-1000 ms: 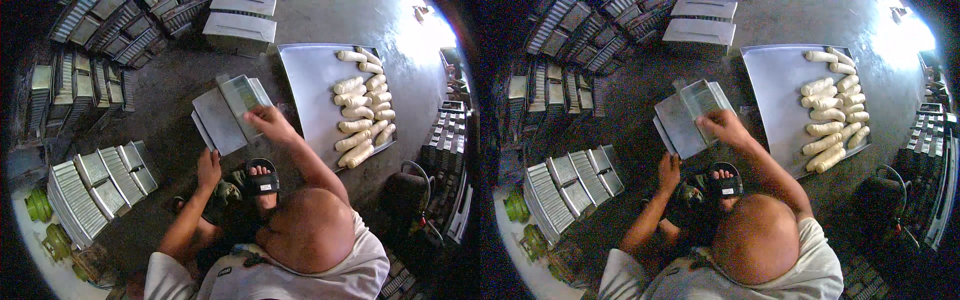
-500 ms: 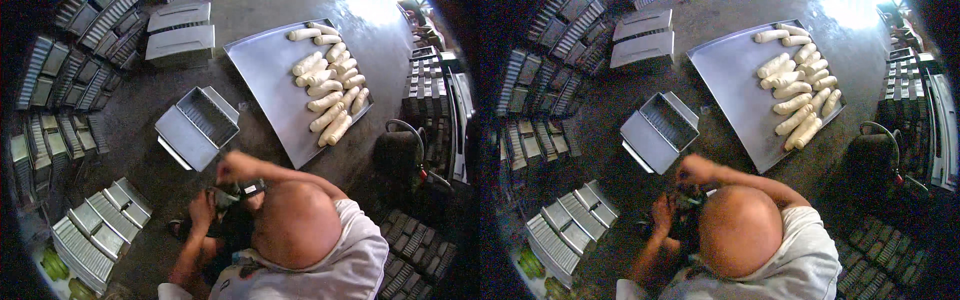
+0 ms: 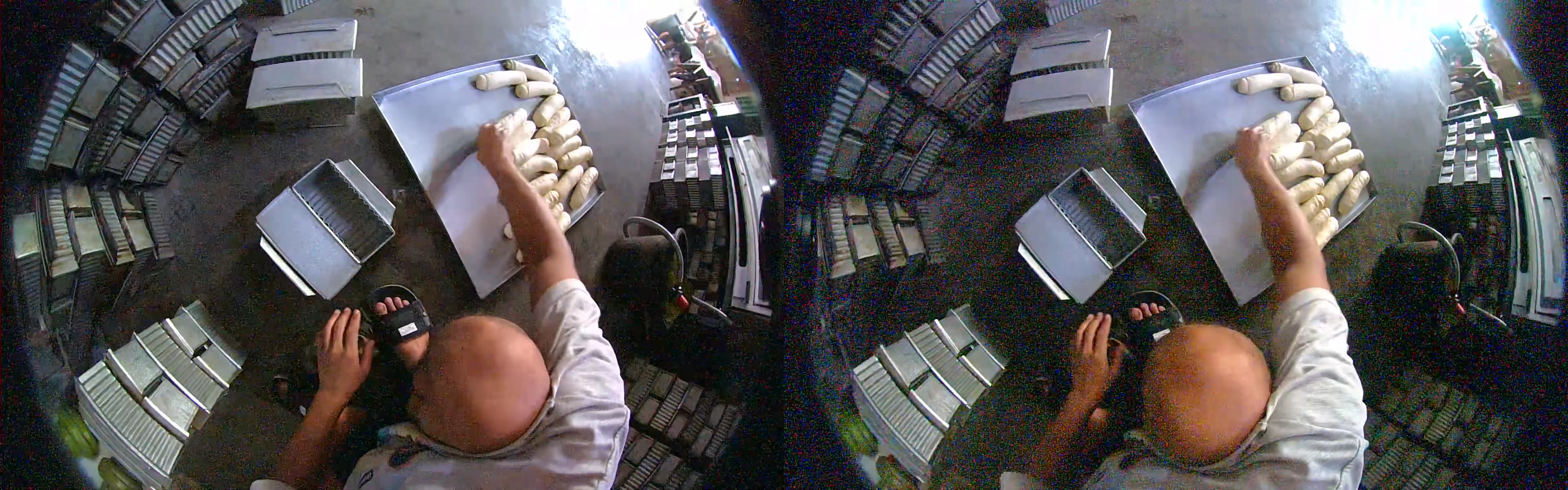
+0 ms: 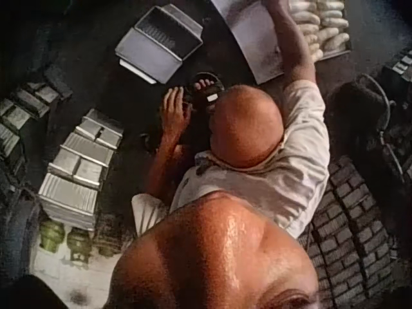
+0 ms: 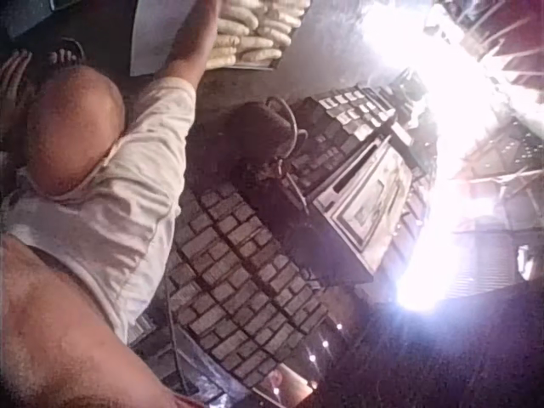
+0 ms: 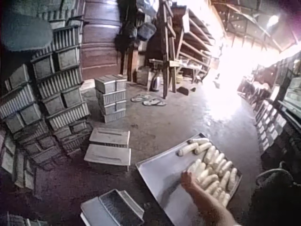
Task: The person places portions of dough into metal loaf pans, closes the lids, and stacks the filled pans on top of each other.
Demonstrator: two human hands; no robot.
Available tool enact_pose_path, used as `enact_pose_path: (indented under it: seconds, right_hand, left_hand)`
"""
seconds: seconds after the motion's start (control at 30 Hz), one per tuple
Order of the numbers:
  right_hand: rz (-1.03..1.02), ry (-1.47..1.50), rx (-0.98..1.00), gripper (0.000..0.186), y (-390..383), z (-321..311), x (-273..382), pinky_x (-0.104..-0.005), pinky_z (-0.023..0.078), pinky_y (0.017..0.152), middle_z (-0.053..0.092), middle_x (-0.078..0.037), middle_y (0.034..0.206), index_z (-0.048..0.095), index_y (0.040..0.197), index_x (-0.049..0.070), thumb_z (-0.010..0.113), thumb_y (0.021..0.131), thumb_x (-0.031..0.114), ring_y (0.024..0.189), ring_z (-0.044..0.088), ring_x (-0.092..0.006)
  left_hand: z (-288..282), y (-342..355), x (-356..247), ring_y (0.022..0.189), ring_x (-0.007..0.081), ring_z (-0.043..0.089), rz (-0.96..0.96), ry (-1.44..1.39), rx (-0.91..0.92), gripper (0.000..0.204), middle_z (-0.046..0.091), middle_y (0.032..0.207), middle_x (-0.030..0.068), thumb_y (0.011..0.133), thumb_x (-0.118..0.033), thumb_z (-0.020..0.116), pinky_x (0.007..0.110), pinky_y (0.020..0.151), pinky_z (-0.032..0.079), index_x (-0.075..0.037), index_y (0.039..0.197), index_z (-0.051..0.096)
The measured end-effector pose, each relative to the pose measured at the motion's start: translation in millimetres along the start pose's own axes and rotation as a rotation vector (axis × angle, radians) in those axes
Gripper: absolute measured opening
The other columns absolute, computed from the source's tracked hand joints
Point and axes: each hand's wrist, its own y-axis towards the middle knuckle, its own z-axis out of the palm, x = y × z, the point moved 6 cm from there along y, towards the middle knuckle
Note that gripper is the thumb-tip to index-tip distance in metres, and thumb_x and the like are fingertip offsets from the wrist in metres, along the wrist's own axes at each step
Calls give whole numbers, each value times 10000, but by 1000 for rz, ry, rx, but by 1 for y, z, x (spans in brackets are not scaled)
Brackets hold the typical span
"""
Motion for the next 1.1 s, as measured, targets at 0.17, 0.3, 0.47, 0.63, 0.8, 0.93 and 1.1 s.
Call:
enact_pose_path:
  seconds: [0.17, 0.3, 0.47, 0.63, 0.8, 0.93, 1.1]
  right_hand:
    - [-182, 69, 49, 276, 56, -41, -101, -426, 540, 816, 706, -142, 875, 728, 880, 54, 593, 825, 289, 863, 688, -293]
    - [-90, 734, 17, 239, 47, -164, -99, -389, 566, 751, 705, -164, 824, 733, 957, 74, 624, 786, 200, 793, 708, -274]
    - [-259, 939, -21, 285, -25, -292, -82, -330, 512, 855, 709, -138, 996, 673, 1015, -17, 537, 769, -65, 902, 661, -212]
    - [-523, 1164, -9, 316, -109, -339, -6, -339, 499, 902, 690, -144, 1048, 690, 1015, 41, 535, 762, -65, 974, 660, -265]
    - [-796, 1295, 256, 395, -188, -347, 63, -353, 515, 909, 686, -168, 1067, 668, 1064, 13, 622, 679, -60, 990, 677, -281]
    - [-831, 1086, 260, 430, -216, -304, 117, -394, 521, 930, 631, -159, 1207, 640, 1121, 6, 613, 692, -12, 1057, 638, -332]
    - [-846, 949, 239, 401, -208, -233, 190, -401, 525, 918, 609, -156, 1223, 647, 1106, 26, 627, 708, -11, 1055, 632, -332]
  left_hand:
    - [-15, 9, -12, 1157, 346, 542, 38, -197, -71, 399, 592, 1217, 152, 863, -154, 653, 453, 968, 443, -38, 1237, 578]
    - [-38, 34, -9, 1022, 297, 627, -124, -394, -13, 269, 652, 1062, 130, 880, -95, 642, 385, 850, 515, -19, 1137, 616]
    - [-29, 124, -4, 875, 131, 616, -161, -1336, -10, 222, 661, 1002, 66, 997, -151, 529, 274, 802, 511, 14, 1133, 589]
    - [-18, 194, 41, 895, 259, 665, -624, -1753, 195, 724, 634, 1075, 175, 904, -564, 572, 360, 818, 551, -28, 1356, 390]
    - [-29, 207, 91, 958, 152, 619, -420, -1418, 50, 262, 663, 1031, 40, 915, -284, 655, 318, 856, 515, -64, 1054, 683]
    - [-60, 226, 100, 983, 158, 616, -180, -913, -301, 361, 639, 1067, 84, 822, -134, 745, 307, 872, 503, -56, 1147, 607]
    - [-86, 243, 89, 958, 287, 631, 71, -391, -476, 410, 622, 1060, 142, 791, -150, 744, 377, 854, 510, -38, 1145, 570]
